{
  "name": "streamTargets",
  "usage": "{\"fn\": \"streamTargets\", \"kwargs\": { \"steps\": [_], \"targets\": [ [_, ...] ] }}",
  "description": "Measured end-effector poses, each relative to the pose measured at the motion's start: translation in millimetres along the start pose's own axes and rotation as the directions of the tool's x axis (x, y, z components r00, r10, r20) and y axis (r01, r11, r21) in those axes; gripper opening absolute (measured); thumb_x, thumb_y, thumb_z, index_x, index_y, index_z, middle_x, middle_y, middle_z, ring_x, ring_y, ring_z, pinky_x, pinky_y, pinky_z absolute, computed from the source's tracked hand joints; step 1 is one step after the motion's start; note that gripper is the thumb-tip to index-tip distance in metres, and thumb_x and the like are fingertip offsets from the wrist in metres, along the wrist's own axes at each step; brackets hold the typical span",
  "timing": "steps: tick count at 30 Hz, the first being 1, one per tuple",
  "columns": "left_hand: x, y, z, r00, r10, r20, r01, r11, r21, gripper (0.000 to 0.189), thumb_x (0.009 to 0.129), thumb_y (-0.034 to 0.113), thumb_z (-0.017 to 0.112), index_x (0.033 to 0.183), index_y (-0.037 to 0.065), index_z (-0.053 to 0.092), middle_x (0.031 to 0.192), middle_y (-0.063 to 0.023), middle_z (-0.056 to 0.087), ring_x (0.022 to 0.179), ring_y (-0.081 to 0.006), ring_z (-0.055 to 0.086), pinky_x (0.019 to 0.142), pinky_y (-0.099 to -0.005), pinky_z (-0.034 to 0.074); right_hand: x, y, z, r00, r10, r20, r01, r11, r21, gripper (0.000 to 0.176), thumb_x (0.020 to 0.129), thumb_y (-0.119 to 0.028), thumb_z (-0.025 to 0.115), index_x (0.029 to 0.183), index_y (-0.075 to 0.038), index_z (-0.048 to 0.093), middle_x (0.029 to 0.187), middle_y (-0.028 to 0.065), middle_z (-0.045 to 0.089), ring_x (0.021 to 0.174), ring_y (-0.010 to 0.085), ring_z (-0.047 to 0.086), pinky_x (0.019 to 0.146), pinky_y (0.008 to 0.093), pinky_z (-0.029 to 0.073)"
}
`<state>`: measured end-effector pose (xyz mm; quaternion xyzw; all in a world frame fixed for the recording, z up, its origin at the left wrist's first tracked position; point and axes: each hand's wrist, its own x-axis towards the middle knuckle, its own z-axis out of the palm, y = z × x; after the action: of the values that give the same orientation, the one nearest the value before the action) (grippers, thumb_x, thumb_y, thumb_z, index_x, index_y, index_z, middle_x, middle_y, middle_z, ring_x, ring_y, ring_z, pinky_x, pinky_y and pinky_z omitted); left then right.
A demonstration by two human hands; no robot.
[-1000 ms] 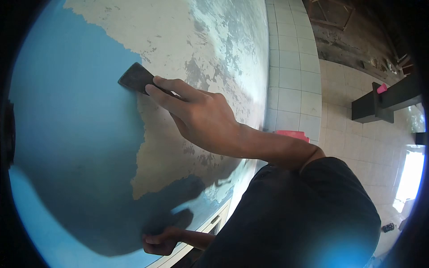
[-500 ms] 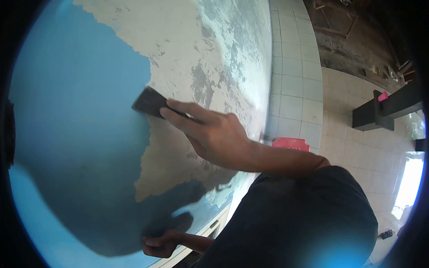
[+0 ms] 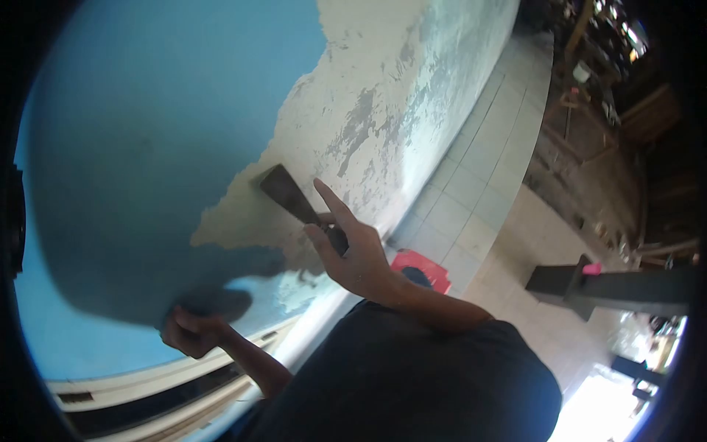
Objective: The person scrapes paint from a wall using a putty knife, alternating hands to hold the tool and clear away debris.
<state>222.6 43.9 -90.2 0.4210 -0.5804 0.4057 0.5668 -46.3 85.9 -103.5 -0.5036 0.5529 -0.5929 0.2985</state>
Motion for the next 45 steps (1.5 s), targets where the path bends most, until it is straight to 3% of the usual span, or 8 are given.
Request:
{"fn": "streamTargets", "kwargs": {
  "steps": [3, 7, 9, 11, 19, 27, 31, 45],
  "targets": [
    [-18.1, 18.0, -9.9, 0.963, -0.064, 0.261, 0.142, 0.945, -0.294, 0.025, 0.095, 0.017, 0.054, 0.082, -0.001, 0.066, 0.078, -0.0136, 0.066, 0.072, -0.0306, 0.061, 0.07, -0.0422, 0.05, -17.9, 11.0, 2.2, 0.992, 0.083, 0.098, -0.088, 0.995, 0.047, 0.076, 0.093, -0.015, 0.07, 0.155, -0.004, 0.026, 0.091, 0.0128, 0.073, 0.063, 0.0113, 0.062, 0.06, 0.0275, 0.049],
    [-24.4, 101.2, -8.0, 0.239, -0.209, 0.948, 0.874, 0.471, -0.117, 0.035, 0.093, 0.019, 0.066, 0.12, -0.003, 0.062, 0.106, -0.0169, 0.07, 0.099, -0.0284, 0.067, 0.091, -0.0369, 0.05, -39.9, 14.3, 2.4, 0.97, 0.079, 0.228, -0.077, 0.997, -0.017, 0.08, 0.093, -0.015, 0.069, 0.156, -0.005, 0.021, 0.098, 0.0158, 0.074, 0.074, 0.021, 0.071, 0.066, 0.0314, 0.054],
    [-33.6, 126.1, 4.3, 0.16, -0.182, 0.97, 0.984, 0.102, -0.143, 0.032, 0.104, 0.023, 0.052, 0.124, -0.002, 0.06, 0.107, -0.0139, 0.07, 0.104, -0.0226, 0.067, 0.091, -0.0331, 0.05, -45.8, 23.1, 1.5, 0.951, 0.06, 0.305, -0.054, 0.998, -0.027, 0.082, 0.093, -0.015, 0.069, 0.156, -0.004, 0.02, 0.102, 0.0171, 0.073, 0.078, 0.0244, 0.073, 0.069, 0.0334, 0.055],
    [-37.8, 128.2, 8.6, 0.026, -0.138, 0.99, 0.994, 0.107, -0.012, 0.034, 0.107, 0.026, 0.045, 0.122, -0.001, 0.06, 0.105, -0.0124, 0.071, 0.1, -0.0196, 0.068, 0.087, -0.0311, 0.051, -50.9, 31.5, -0.1, 0.919, 0.054, 0.389, -0.054, 0.998, -0.012, 0.083, 0.092, -0.014, 0.07, 0.156, -0.003, 0.018, 0.105, 0.0183, 0.073, 0.081, 0.0271, 0.074, 0.073, 0.0352, 0.057],
    [-18.5, 135.8, 17.3, -0.03, -0.239, 0.97, 0.996, 0.079, 0.05, 0.029, 0.108, 0.026, 0.042, 0.113, 0.001, 0.057, 0.072, -0.0002, 0.051, 0.06, -0.0078, 0.044, 0.056, -0.0268, 0.037, 51.8, 44.9, -69.3, 0.979, -0.193, 0.068, 0.201, 0.966, -0.161, 0.057, 0.09, -0.009, 0.071, 0.142, 0.001, 0.048, 0.129, 0.0201, 0.063, 0.089, 0.0216, 0.071, 0.086, 0.0343, 0.053],
    [18.8, 154.7, 43.2, 0.196, -0.321, 0.926, 0.972, 0.185, -0.142, 0.025, 0.107, 0.024, 0.044, 0.109, 0.0, 0.052, 0.082, -0.0064, 0.065, 0.057, -0.0077, 0.048, 0.051, -0.0251, 0.037, 186.3, 26.5, -54.3, 0.648, -0.717, -0.256, 0.61, 0.69, -0.39, 0.068, 0.094, -0.018, 0.067, 0.149, 0.002, 0.033, 0.151, 0.0305, 0.029, 0.137, 0.0424, 0.035, 0.108, 0.0503, 0.035],
    [27.9, 155.2, 46.8, 0.095, -0.437, 0.895, 0.979, 0.205, -0.003, 0.033, 0.107, 0.031, 0.048, 0.108, -0.001, 0.057, 0.079, -0.0093, 0.069, 0.052, -0.0086, 0.055, 0.049, -0.024, 0.042, 193.5, 50.5, 12.6, 0.605, -0.663, -0.441, 0.522, 0.749, -0.409, 0.059, 0.105, -0.032, 0.038, 0.152, 0.002, 0.031, 0.159, 0.0311, 0.015, 0.147, 0.0489, 0.016, 0.116, 0.0618, 0.013],
    [46.4, 171.2, 70.8, 0.228, -0.557, 0.798, 0.897, 0.44, 0.05, 0.047, 0.1, 0.04, 0.06, 0.088, -0.005, 0.066, 0.064, -0.0104, 0.068, 0.052, -0.0139, 0.064, 0.048, -0.0254, 0.05, 172.2, 90.4, 34.2, 0.568, -0.634, -0.524, 0.522, 0.77, -0.366, 0.053, 0.1, -0.034, 0.044, 0.147, -0.009, 0.045, 0.157, 0.0263, 0.029, 0.145, 0.0459, 0.026, 0.116, 0.0623, 0.013]
  ]
}}
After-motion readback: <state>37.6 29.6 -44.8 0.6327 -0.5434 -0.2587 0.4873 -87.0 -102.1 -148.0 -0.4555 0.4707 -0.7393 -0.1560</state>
